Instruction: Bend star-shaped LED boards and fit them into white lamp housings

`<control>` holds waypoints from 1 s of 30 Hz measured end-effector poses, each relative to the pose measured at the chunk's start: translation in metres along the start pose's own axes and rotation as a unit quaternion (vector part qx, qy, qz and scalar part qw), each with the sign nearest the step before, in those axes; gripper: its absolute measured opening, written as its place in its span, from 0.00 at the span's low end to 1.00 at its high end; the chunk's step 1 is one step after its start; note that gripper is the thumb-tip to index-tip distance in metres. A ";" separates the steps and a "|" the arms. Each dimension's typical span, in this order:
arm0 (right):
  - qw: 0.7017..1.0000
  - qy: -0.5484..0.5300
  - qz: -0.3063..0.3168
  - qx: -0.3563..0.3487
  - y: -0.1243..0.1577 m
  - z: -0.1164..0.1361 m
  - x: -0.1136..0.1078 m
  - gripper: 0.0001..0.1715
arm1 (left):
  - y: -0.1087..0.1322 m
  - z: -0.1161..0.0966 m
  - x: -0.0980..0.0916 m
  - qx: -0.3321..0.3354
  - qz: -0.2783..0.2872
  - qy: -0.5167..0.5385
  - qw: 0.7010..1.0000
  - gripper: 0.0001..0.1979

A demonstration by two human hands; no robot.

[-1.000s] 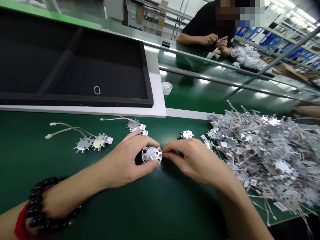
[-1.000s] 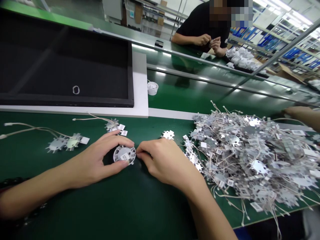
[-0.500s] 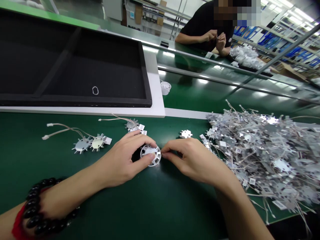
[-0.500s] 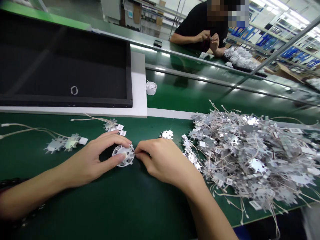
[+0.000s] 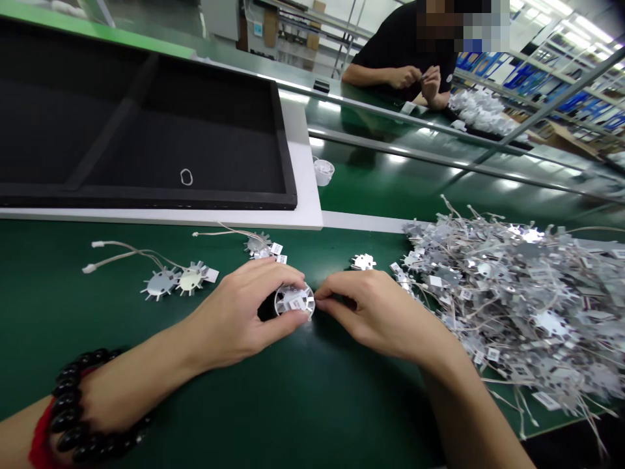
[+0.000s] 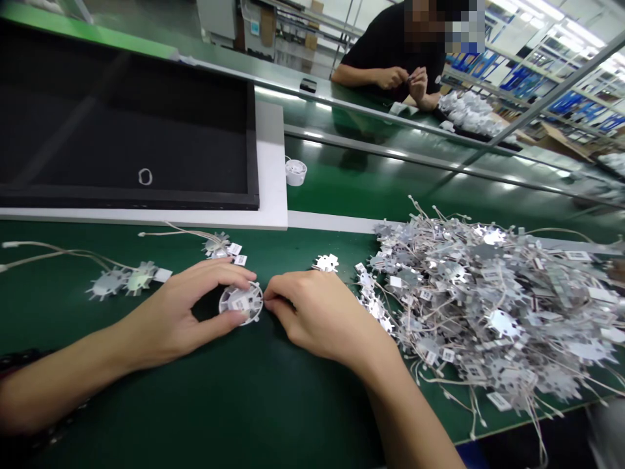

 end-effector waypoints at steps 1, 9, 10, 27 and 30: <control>1.000 -0.001 0.001 0.000 0.000 0.000 0.000 0.10 | 0.000 -0.001 0.000 0.005 0.001 -0.003 1.000 0.10; 1.000 0.004 0.005 0.000 -0.001 -0.003 0.001 0.10 | -0.001 0.002 -0.001 -0.006 -0.006 0.023 1.000 0.07; 1.000 0.005 0.002 0.001 -0.001 -0.003 0.000 0.10 | -0.001 0.003 -0.001 -0.008 -0.010 0.026 1.000 0.06; 0.996 -0.014 0.056 0.074 -0.005 -0.013 0.013 0.10 | -0.003 -0.001 0.000 0.011 -0.003 0.024 1.000 0.05; 0.995 -0.048 0.062 0.067 -0.006 -0.013 0.011 0.11 | -0.001 -0.004 0.002 0.025 0.005 0.001 1.000 0.07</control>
Point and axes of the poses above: each hand's wrist, its own y-axis away from the middle knuckle, its own x-axis out of the palm, z = x × y, the point moved 10 cm from there along -y, towards the middle knuckle, and after that the axes turned 13 degrees about x, right-handed, at the moved point
